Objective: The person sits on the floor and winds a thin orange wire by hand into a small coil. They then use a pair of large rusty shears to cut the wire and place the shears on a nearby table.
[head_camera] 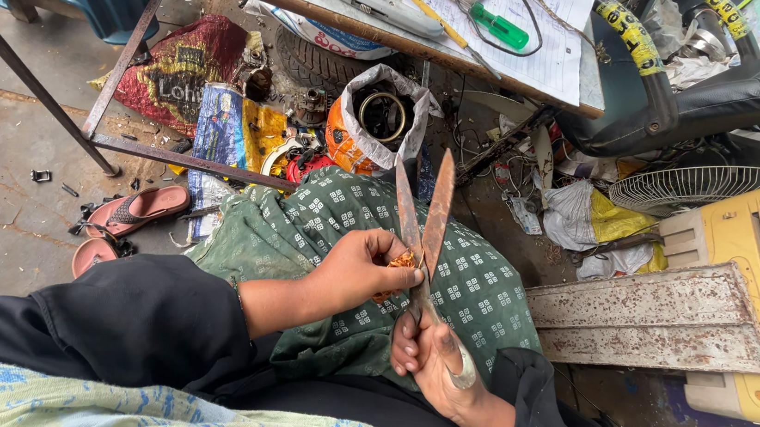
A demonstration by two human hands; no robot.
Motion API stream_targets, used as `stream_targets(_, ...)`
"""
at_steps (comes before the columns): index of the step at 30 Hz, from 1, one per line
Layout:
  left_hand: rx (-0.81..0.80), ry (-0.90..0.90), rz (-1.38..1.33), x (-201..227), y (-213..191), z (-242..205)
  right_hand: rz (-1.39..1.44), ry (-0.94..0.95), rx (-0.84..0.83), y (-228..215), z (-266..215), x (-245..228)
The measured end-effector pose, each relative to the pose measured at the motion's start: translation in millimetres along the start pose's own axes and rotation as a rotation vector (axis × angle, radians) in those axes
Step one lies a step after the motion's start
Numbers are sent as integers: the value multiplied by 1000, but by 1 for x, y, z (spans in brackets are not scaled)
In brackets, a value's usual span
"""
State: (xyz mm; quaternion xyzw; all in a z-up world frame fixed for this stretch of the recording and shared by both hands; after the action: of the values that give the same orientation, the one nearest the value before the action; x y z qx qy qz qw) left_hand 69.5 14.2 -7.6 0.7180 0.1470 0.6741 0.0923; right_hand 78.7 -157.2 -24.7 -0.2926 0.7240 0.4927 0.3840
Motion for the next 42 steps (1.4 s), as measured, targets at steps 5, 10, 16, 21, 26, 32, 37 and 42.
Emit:
stream_targets(5,2,35,-5,4,-2,-2,-44,34,-7,1,0,0)
stream_targets(10,-24,102,42,15,9,-13,-73,10,-174,32,4,-28)
stream_targets(16,-130,90,-151,29,25,-21,-174,-4,-155,42,1,-47)
stream_targets(21,-86,139,26,36,23,-22,-150,-60,-144,29,-3,-40)
stream_targets(26,-93,135,43,33,22,-20,-127,-71,-126,11,-6,-28)
stream_targets(32,-63,174,108,34,21,-20,-142,-33,-102,8,-6,-26)
stream_targets(37,-93,189,167,43,23,-30,-120,68,-145,30,-6,-40)
stream_targets(42,-61,167,258,41,25,-31,80,142,-264,34,-14,-37)
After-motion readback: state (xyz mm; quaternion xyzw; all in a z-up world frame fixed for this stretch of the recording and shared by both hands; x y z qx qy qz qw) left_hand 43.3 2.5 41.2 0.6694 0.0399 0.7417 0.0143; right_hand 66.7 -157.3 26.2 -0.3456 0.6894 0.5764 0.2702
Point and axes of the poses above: each hand's wrist, its own z-axis towards the middle knuckle, its own y-axis out of the palm, x = y × z, the point moved 7 cm from there along z, towards the middle knuckle, and after that the axes turned 7 degrees about -x, right-handed, at the moved point
